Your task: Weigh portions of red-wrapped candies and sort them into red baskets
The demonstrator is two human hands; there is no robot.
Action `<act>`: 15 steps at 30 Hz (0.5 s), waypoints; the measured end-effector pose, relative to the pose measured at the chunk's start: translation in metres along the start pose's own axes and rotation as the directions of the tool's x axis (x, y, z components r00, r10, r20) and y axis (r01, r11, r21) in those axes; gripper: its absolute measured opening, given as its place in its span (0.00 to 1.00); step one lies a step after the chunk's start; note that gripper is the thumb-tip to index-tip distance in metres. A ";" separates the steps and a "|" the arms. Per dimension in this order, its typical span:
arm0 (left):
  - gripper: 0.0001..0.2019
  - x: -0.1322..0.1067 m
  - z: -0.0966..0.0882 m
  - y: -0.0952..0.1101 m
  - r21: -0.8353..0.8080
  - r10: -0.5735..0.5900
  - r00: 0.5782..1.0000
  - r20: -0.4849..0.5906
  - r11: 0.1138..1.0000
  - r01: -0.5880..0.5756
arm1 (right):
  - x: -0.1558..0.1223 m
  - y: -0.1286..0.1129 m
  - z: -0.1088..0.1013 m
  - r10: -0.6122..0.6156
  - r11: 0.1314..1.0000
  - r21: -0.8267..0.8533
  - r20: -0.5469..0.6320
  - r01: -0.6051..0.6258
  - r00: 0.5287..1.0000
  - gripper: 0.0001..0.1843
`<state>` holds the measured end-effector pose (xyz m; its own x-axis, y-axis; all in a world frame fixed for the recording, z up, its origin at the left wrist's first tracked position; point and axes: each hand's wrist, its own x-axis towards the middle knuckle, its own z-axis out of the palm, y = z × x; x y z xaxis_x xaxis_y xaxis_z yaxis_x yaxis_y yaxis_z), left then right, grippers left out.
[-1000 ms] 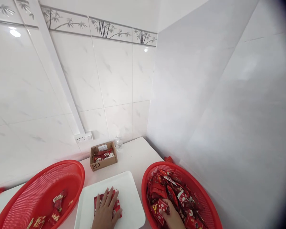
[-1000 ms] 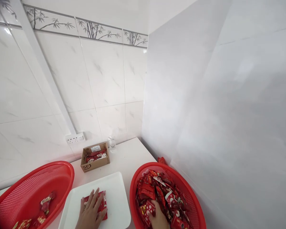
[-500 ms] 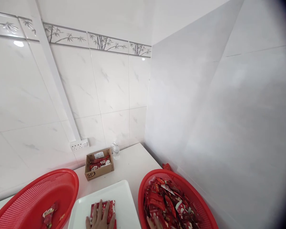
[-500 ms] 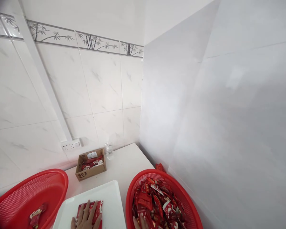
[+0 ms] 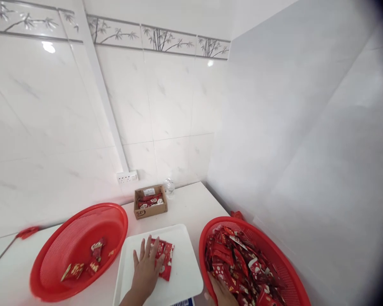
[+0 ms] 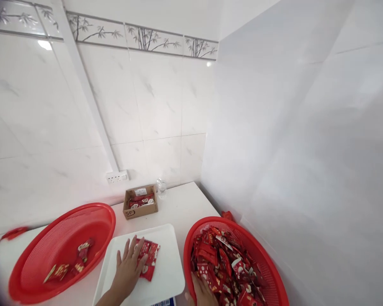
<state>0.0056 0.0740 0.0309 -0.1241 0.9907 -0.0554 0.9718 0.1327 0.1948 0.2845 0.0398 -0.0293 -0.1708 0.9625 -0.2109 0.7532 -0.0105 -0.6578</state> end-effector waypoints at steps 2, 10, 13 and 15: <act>0.26 -0.008 -0.006 -0.018 -0.010 -0.043 0.997 -0.064 0.999 0.043 | -0.004 -0.003 -0.004 0.009 1.000 0.010 0.021 -0.010 1.000 0.33; 0.30 -0.064 -0.064 -0.138 0.019 -0.418 0.887 -0.195 0.903 0.429 | -0.009 0.009 0.004 0.023 0.999 -0.038 -0.043 -0.025 0.999 0.32; 0.31 -0.088 -0.081 -0.180 -0.014 -0.566 0.806 -0.174 0.819 0.573 | -0.007 0.015 0.008 0.002 0.989 -0.149 -0.041 -0.009 0.999 0.36; 0.32 -0.102 -0.086 -0.203 -0.034 -0.653 0.744 -0.142 0.754 0.655 | -0.007 0.017 0.008 -0.006 0.980 -0.198 -0.041 -0.002 0.999 0.38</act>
<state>-0.1963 -0.0515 0.0807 -0.7552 0.6548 -0.0294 0.6451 0.7505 0.1436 0.2929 0.0310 -0.0447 -0.1491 0.9727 -0.1776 0.8643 0.0410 -0.5013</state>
